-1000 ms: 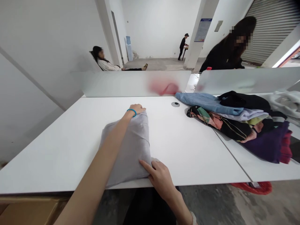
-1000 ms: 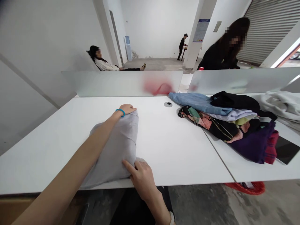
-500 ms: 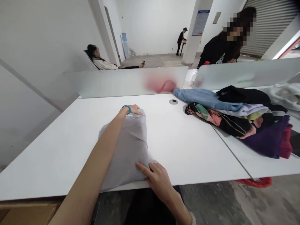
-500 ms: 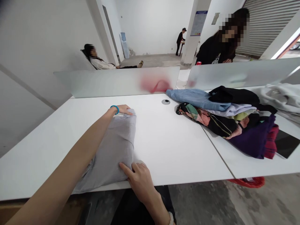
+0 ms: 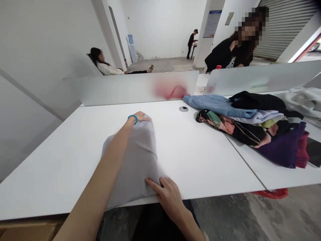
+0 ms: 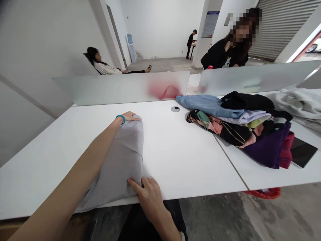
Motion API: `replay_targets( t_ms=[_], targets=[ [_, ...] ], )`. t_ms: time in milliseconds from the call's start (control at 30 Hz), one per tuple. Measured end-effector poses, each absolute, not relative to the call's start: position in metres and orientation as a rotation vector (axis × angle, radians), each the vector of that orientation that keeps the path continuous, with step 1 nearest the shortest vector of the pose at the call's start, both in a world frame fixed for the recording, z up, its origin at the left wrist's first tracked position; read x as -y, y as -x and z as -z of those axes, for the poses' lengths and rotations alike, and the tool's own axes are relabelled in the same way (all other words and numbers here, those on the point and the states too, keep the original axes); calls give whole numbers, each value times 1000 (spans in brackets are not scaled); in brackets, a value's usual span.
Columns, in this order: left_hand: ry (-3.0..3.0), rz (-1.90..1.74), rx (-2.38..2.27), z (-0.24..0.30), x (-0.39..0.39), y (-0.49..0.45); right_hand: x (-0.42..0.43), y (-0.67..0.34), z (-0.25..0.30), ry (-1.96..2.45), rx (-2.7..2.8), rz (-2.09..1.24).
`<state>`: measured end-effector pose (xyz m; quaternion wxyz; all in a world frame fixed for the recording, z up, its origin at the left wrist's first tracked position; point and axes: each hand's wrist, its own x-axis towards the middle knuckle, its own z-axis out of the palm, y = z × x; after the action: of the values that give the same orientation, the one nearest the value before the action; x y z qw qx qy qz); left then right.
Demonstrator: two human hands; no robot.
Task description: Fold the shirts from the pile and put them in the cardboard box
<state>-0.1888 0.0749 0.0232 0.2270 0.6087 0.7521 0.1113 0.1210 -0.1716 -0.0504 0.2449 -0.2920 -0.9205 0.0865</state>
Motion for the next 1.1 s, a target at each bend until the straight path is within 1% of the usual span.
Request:
replay_targets(
  t_ms=[133,367,533,833,967,1100],
  targets=[
    [-1640,-309,-2070,-25,-78,186,171,-120,50,801,2516,-268],
    [-1541,-479,-2169,-5,-81,181,176,-120,53,794,2458,-221],
    [-1478,-569,-2165,-5,-78,187,181,-124,57,750,2443,-229],
    [-1450,-522,-2147,-13,-66,188,179,-124,55,756,2498,-295],
    [-1540,-539,-2277,-22,-42,183,181,-132,46,755,2558,-415],
    [-1730,-559,-2336,-23,26,166,177,-148,20,753,2481,-492]
  ],
)
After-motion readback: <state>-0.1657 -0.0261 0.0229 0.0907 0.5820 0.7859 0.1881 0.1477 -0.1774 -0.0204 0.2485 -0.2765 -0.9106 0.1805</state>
